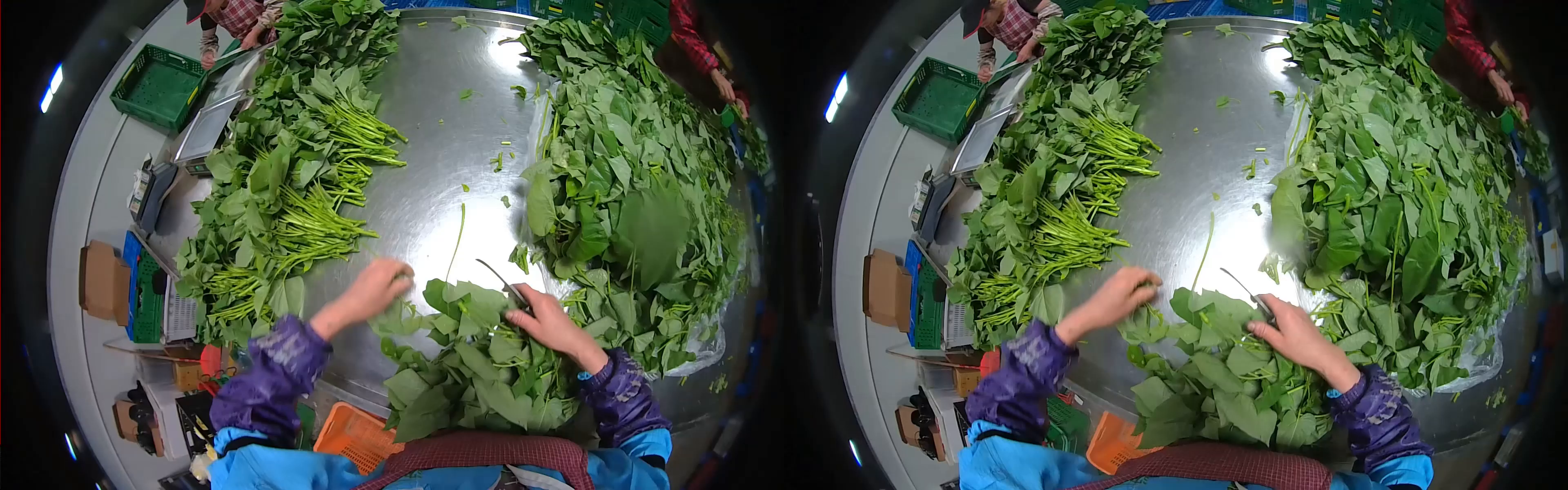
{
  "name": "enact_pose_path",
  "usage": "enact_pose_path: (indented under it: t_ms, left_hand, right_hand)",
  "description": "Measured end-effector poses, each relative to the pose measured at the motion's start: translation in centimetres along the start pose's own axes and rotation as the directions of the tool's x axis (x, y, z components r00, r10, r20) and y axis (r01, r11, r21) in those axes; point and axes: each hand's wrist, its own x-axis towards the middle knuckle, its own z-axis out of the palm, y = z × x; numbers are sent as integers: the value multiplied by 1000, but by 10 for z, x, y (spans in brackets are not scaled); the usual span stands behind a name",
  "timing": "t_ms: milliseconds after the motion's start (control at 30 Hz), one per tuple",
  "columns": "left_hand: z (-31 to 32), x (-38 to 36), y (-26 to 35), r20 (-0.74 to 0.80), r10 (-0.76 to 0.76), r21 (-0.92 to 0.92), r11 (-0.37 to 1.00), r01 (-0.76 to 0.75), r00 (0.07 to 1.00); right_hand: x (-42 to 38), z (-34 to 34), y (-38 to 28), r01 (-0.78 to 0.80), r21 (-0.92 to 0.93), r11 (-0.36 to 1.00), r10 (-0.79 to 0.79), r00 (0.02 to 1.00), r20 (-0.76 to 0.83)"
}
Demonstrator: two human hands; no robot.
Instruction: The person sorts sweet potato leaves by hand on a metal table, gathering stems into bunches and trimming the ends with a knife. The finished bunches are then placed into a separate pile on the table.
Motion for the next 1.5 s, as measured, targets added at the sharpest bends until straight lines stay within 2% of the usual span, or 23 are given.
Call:
enact_pose_path:
  t_ms: [67, 100, 167, 200, 267, 367, 400, 500, 567, 633, 700, 800, 900, 1033, 1067, 1100, 1167, 1200, 1233, 1300, 1367, 1433, 1500]
  left_hand:
    - [23, -28, 17, -103, -22, -47, 999, 17, 994]
    - [31, -59, 25, -134, -54, -92, 995, 42, 990]
    - [63, -89, 30, -111, -95, -194, 978, 72, 989]
    - [79, -99, 39, -103, -81, -203, 977, 58, 991]
    - [99, -120, 57, -109, -74, -468, 884, 15, 991]
    - [111, -147, 67, -133, 11, -391, 918, -62, 991]
    - [111, -153, 71, -125, 15, -310, 949, -53, 992]
    - [125, -164, 87, -206, 69, -86, 992, -88, 976]
    - [122, -170, 105, -175, 86, -109, 988, -106, 981]
    - [126, -172, 109, -200, 155, -110, 978, -180, 967]
    - [123, -170, 113, -241, 188, -118, 968, -222, 952]
    - [129, -138, 126, -187, 290, -98, 945, -311, 939]
    - [151, -78, 160, -100, 512, -103, 847, -521, 853]
    - [154, -40, 234, 100, 621, -225, 775, -591, 777]
    - [151, -36, 242, 103, 629, -221, 770, -599, 771]
    - [148, -33, 248, 105, 668, -200, 740, -642, 737]
    - [143, -28, 251, 110, 709, -173, 703, -689, 696]
    - [142, -27, 244, 119, 675, -140, 738, -660, 728]
    - [142, -27, 237, 125, 638, -108, 770, -628, 760]
    - [138, -34, 227, 110, 611, -110, 791, -601, 784]
    - [132, -43, 221, 124, 586, -120, 810, -574, 801]
    - [135, -44, 212, 53, 601, -119, 797, -593, 797]
    - [137, -45, 201, 61, 543, -193, 830, -524, 837]
  right_hand:
    - [12, -11, -6, -2, -93, 996, -13, 988, -155]
    - [16, -7, -26, -20, -53, 998, 12, 990, -138]
    - [37, 2, -33, -10, -209, 978, -21, 989, -146]
    - [48, 8, -36, -46, -294, 955, 23, 996, -83]
    - [60, 34, -52, -23, -370, 929, 62, 994, 94]
    - [46, 72, -88, 168, -344, 924, -28, 925, 379]
    - [37, 93, -86, 276, -367, 888, -123, 913, 390]
    - [1, 116, -88, 344, -495, 798, -241, 935, 261]
    - [-19, 111, -77, 264, -490, 831, -194, 962, 190]
    - [-40, 105, -68, 361, -430, 828, -245, 921, 302]
    - [-70, 106, -52, 400, -471, 786, -318, 915, 248]
    - [-103, 85, -31, 317, -470, 824, -265, 948, 176]
    - [-146, 49, 1, 176, -495, 851, -149, 984, 94]
    - [-245, -12, 62, 15, -608, 794, -42, 999, -30]
    - [-272, -25, 84, 3, -625, 780, -86, 991, -102]
    - [-294, -44, 102, -87, -656, 750, 23, 994, -105]
    - [-336, -91, 138, -273, -737, 618, 59, 951, -302]
    - [-350, -122, 146, -408, -767, 496, 170, 911, -375]
    - [-364, -145, 165, -571, -775, 271, 286, 816, -501]
    - [-394, -194, 174, -694, -704, 150, 214, 718, -663]
    - [-391, -223, 131, -777, -594, 207, 218, 629, -746]
    - [-384, -226, 103, -702, -643, 307, 84, 693, -716]
    - [-375, -205, 94, -641, -673, 370, 61, 739, -671]
